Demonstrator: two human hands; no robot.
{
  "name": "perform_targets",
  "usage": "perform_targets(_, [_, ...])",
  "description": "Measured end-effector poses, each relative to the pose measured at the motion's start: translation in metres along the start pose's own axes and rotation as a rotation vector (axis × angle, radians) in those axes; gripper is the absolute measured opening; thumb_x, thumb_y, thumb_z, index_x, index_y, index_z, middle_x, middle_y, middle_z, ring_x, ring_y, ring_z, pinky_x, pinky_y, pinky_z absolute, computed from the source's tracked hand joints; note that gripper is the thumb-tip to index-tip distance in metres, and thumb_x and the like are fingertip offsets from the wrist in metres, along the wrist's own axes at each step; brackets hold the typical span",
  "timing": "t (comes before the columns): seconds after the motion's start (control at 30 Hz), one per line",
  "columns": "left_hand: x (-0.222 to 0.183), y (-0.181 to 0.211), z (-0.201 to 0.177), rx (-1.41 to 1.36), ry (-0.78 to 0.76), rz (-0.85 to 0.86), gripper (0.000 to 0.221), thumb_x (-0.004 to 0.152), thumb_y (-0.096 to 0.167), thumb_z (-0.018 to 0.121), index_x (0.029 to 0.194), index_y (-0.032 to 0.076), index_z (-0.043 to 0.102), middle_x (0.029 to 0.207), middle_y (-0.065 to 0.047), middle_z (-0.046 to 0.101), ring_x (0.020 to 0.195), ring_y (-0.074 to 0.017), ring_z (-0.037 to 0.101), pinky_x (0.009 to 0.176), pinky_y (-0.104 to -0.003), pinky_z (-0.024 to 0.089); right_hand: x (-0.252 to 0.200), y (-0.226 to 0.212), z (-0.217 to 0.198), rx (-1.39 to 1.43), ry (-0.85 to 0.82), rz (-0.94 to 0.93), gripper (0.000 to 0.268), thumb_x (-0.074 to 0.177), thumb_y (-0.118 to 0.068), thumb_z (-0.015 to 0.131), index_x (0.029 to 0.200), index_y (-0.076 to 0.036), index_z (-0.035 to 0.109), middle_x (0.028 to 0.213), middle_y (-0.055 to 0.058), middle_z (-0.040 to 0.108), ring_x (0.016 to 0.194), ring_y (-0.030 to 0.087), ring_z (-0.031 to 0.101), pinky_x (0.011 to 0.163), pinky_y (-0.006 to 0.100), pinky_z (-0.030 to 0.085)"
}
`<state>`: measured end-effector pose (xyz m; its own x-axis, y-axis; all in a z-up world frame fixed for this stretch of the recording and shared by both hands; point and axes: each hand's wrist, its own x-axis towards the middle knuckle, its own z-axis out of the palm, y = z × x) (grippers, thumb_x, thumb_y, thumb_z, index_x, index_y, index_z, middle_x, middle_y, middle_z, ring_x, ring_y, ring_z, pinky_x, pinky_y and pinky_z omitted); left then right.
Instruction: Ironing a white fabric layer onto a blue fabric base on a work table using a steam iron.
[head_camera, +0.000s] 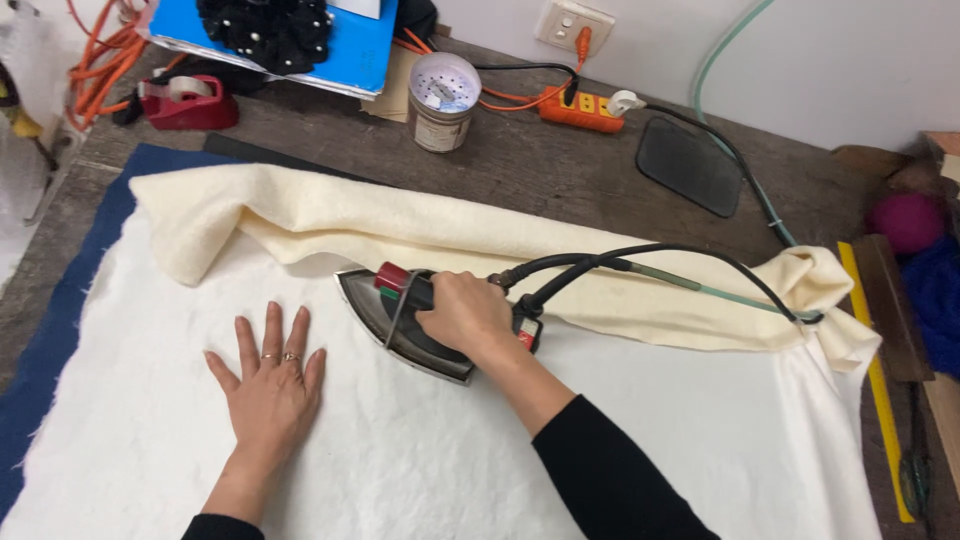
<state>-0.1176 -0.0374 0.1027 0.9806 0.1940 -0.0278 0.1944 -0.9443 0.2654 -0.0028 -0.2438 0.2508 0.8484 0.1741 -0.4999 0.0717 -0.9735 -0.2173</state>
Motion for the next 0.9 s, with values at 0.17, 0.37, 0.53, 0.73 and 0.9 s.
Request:
perform_targets(0.17, [-0.001, -0.005, -0.002, 0.009, 0.019, -0.040, 0.059, 0.094, 0.050, 0.023, 0.151, 0.033, 0.021, 0.160, 0.002, 0.016, 0.148, -0.0347, 0.004, 0.107, -0.071, -0.001, 0.001, 0.003, 0.004, 0.019, 0.038, 0.006, 0.021, 0.075, -0.025, 0.058, 0.089, -0.012, 0.067, 0.085, 0.010, 0.070, 0.085, 0.036, 0.063, 0.075, 0.044, 0.047])
perform_targets(0.37, [0.000, -0.001, -0.003, -0.018, 0.055, -0.037, 0.059, 0.095, 0.042, 0.028, 0.151, 0.026, 0.026, 0.160, 0.000, 0.019, 0.148, -0.0366, 0.007, 0.106, -0.073, 0.002, 0.013, -0.012, 0.004, -0.036, -0.052, 0.027, 0.024, 0.087, -0.033, 0.061, 0.090, -0.010, 0.060, 0.085, 0.006, 0.065, 0.079, 0.030, 0.063, 0.067, 0.041, 0.048])
perform_targets(0.53, [-0.001, -0.003, 0.000, -0.027, 0.104, -0.018, 0.059, 0.095, 0.040, 0.029, 0.151, 0.021, 0.028, 0.159, -0.001, 0.024, 0.148, -0.0366, 0.010, 0.106, -0.074, 0.004, 0.019, -0.017, 0.009, -0.123, -0.055, -0.078, 0.025, 0.086, -0.030, 0.063, 0.080, -0.007, 0.057, 0.080, 0.008, 0.066, 0.072, 0.031, 0.063, 0.068, 0.042, 0.050])
perform_targets(0.73, [-0.001, -0.001, -0.002, -0.031, 0.069, -0.035, 0.058, 0.096, 0.040, 0.026, 0.151, 0.022, 0.026, 0.159, -0.001, 0.022, 0.148, -0.0363, 0.008, 0.107, -0.072, 0.002, 0.008, -0.018, -0.004, -0.044, -0.122, -0.068, 0.025, 0.085, -0.034, 0.055, 0.093, -0.010, 0.055, 0.087, 0.008, 0.062, 0.077, 0.030, 0.059, 0.064, 0.040, 0.046])
perform_targets(0.9, [-0.002, -0.002, 0.002, -0.026, 0.013, -0.086, 0.059, 0.096, 0.044, 0.025, 0.152, 0.027, 0.023, 0.162, 0.004, 0.015, 0.150, -0.0323, 0.003, 0.111, -0.069, -0.002, -0.012, -0.013, -0.018, 0.082, -0.051, -0.251, 0.054, 0.084, -0.036, 0.056, 0.124, 0.000, 0.051, 0.101, 0.026, 0.064, 0.092, 0.044, 0.064, 0.069, 0.052, 0.053])
